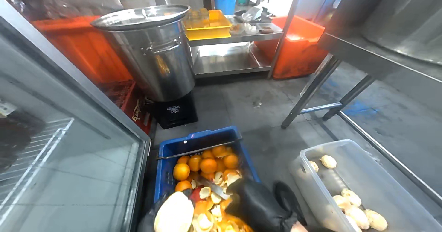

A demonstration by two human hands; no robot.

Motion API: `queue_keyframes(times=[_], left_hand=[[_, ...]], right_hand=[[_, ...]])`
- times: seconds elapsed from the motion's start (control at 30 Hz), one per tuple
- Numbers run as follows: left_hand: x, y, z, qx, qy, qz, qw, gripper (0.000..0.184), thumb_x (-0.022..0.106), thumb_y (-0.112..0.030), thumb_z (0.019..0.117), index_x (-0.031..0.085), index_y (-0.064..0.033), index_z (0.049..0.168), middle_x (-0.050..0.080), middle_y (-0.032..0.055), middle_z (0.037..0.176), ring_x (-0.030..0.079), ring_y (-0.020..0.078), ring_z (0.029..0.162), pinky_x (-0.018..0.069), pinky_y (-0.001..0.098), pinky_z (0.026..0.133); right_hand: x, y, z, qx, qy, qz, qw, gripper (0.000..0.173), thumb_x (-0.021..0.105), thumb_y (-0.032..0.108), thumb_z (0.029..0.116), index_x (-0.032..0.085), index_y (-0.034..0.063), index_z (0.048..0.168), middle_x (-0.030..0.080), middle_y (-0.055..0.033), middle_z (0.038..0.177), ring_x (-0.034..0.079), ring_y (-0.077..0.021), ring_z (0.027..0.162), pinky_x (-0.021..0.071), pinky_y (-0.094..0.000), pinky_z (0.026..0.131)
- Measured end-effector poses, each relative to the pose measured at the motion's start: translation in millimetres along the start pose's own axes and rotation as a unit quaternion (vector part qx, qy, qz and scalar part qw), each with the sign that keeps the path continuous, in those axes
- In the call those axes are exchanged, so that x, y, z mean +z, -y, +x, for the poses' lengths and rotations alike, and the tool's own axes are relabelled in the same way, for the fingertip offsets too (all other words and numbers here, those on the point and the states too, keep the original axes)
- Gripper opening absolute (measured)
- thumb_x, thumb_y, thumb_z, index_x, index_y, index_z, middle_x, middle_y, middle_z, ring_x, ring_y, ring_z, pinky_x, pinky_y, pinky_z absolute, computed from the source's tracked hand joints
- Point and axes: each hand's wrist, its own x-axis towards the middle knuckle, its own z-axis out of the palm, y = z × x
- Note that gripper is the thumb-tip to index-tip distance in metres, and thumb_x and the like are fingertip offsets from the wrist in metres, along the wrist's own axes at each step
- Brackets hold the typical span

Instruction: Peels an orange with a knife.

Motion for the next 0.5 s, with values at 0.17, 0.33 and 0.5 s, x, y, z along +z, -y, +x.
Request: queue_keyframes(times=[0.17, 0.33, 0.5], left_hand=[[-20.2, 40.6, 20.1, 0.076, -0.014, 0.023, 0.997, 0.038, 0.029, -0.023, 0.1109, 0.058, 0.0, 0.12, 0.069, 0.0108, 0.104, 0.069, 0.0179, 0.095, 0.0595, 0.0363, 0.083], [3.6, 36.5, 9.7, 0.198, -0.003, 0.251, 0.947, 0.037, 0.034, -0.013, 0.1108, 0.063, 0.008, 0.12, 0.07, 0.0121, 0.112, 0.068, 0.0124, 0.103, 0.0558, 0.0297, 0.095], [-7.4, 44.1, 14.5, 0.298, 0.088, 0.429, 0.848, 0.058, 0.06, -0.032, 0.0984, 0.055, 0.0085, 0.14, 0.058, 0.0235, 0.141, 0.055, 0.0217, 0.132, 0.0417, 0.0346, 0.114]], right_hand=[[50.1, -5.7, 9.0, -0.142, 0.102, 0.286, 0.942, 0.089, 0.085, 0.031, 0.0814, 0.043, 0.0078, 0.156, 0.067, -0.0119, 0.125, 0.068, -0.0205, 0.085, 0.0586, -0.0394, 0.074], [36.7, 25.5, 1.0, -0.066, 0.067, 0.4, 0.912, 0.052, 0.087, 0.027, 0.0777, 0.064, 0.0025, 0.116, 0.071, -0.005, 0.089, 0.07, -0.0137, 0.074, 0.061, -0.0332, 0.071], [41.7, 24.3, -1.2, -0.079, 0.021, 0.347, 0.934, 0.06, 0.085, 0.033, 0.079, 0.064, 0.0022, 0.126, 0.072, -0.0104, 0.101, 0.07, -0.0174, 0.088, 0.058, -0.0399, 0.083]])
